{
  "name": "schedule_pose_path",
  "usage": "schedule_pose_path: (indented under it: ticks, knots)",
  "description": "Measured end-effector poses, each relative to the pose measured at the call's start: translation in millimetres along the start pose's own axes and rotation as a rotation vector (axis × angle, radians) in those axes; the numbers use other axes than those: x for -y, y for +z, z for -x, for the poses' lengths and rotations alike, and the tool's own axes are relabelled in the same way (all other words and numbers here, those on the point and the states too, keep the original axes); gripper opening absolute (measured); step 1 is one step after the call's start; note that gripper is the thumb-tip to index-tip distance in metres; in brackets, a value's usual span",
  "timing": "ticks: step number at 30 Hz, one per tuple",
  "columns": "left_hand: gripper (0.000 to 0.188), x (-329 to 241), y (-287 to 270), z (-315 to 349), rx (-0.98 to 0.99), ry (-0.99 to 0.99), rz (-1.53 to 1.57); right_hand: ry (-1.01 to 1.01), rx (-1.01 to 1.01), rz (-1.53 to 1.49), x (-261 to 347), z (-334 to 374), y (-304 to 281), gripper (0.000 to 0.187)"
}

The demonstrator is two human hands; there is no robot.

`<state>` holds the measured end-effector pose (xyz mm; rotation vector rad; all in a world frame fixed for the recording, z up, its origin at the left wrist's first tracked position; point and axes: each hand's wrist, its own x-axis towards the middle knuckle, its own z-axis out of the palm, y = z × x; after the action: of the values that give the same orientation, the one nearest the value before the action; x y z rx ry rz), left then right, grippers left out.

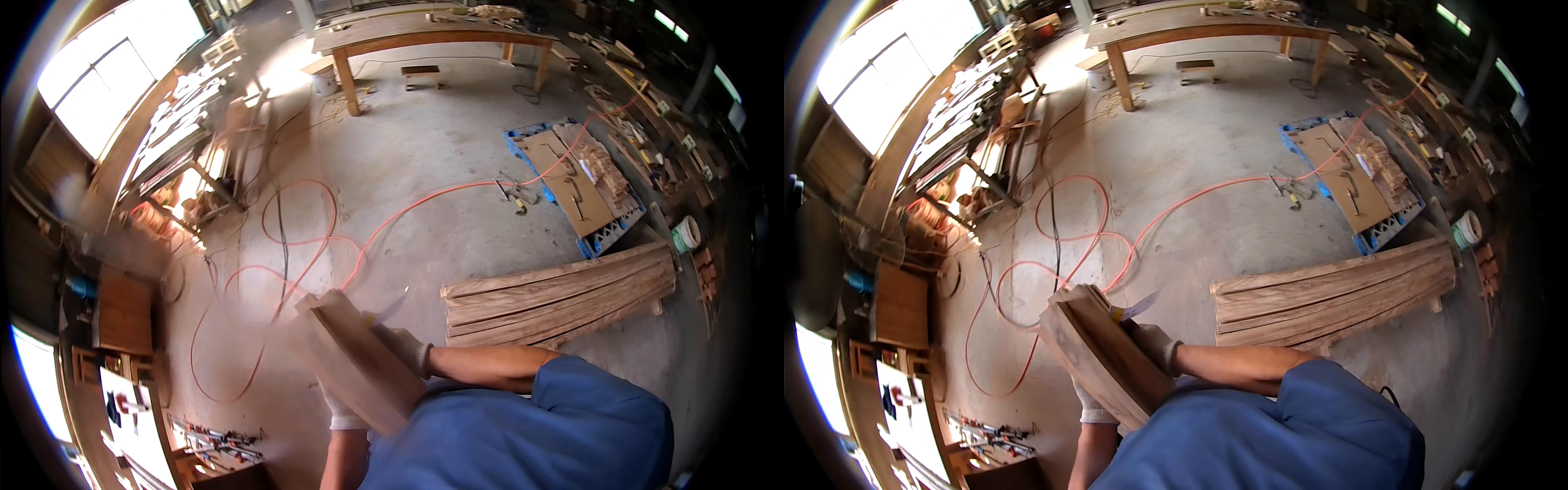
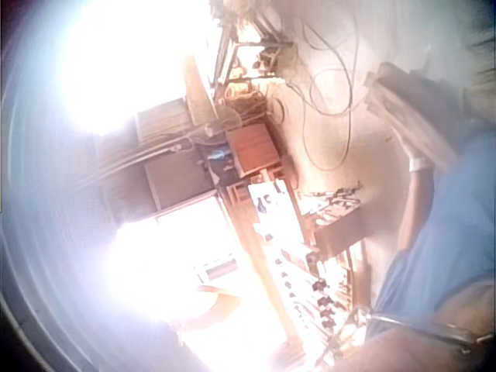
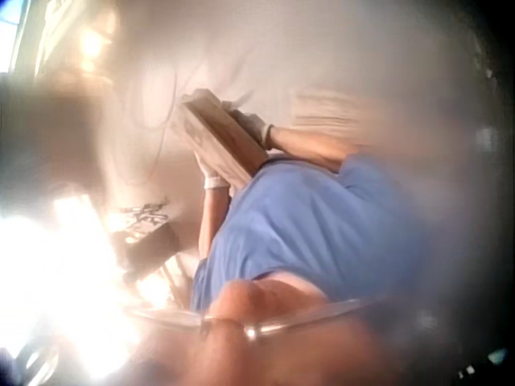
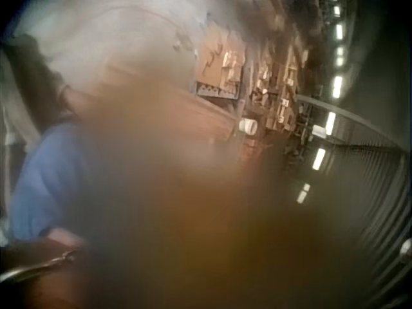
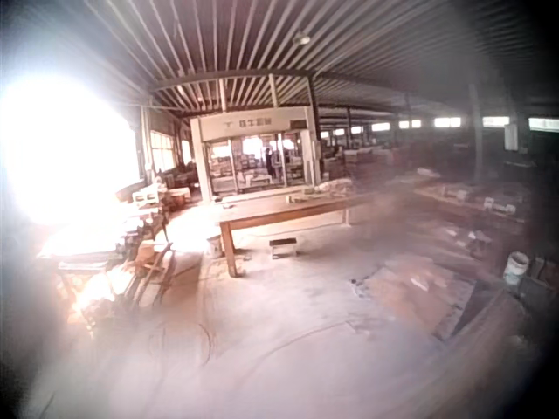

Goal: The person walks through a workshop, picks up small wooden blocks, and arranges them on a workbench. They repeatedly pick up blocks from a pile, place them on the table, and adjust their positions to form a small stack.

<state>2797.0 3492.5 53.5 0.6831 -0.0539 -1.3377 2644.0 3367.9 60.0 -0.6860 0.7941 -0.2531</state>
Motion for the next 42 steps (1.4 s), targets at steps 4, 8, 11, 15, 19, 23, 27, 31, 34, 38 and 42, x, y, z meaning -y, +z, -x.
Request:
schedule_pose_path:
  ticks: [4,8,11,15,19,23,27,31,34,38,42]
  knots:
    - [0.062,-39.3,2.1,-70.4,0.025,-0.153,-0.042,-0.217,-0.118,-0.039,20.1,-36.0,7.2,0.052]
    - [0.066,-57.8,25.3,-117.7,0.039,-0.328,-0.072,-0.391,-0.333,0.046,30.1,-66.1,-3.7,0.061]
    - [0.067,-53.1,21.0,-164.5,0.054,-0.395,-0.101,-0.368,-0.416,-0.092,52.7,-74.5,-11.9,0.064]
    - [0.070,-31.9,5.8,-233.3,0.135,-0.462,-0.168,-0.251,-0.390,-0.163,91.1,-84.0,-41.2,0.040]
    - [0.068,-22.9,52.7,-292.5,0.256,-0.545,-0.185,-0.432,-0.457,0.130,110.1,-117.5,-86.7,0.038]
    - [0.066,-5.0,69.7,-365.9,0.368,-0.504,-0.306,-0.587,-0.615,0.643,141.3,-166.4,-158.2,0.041]
    - [0.062,8.0,108.5,-425.3,0.288,-0.517,-0.296,-0.385,-0.511,-0.127,246.3,-133.8,-155.9,0.042]
    - [0.062,31.6,155.5,-481.3,0.391,-0.429,-0.464,-0.493,-0.556,0.170,283.1,-148.3,-202.6,0.048]
    - [0.063,40.9,193.8,-518.6,0.457,-0.423,-0.506,-0.557,-0.581,0.261,310.4,-166.5,-229.3,0.057]
    - [0.064,56.3,264.5,-565.4,0.546,-0.475,-0.485,-0.530,-0.544,-0.002,357.2,-192.2,-267.2,0.055]
    - [0.066,67.5,307.3,-636.6,0.472,-0.673,-0.280,-0.536,-0.641,-0.343,421.0,-223.1,-286.7,0.049]
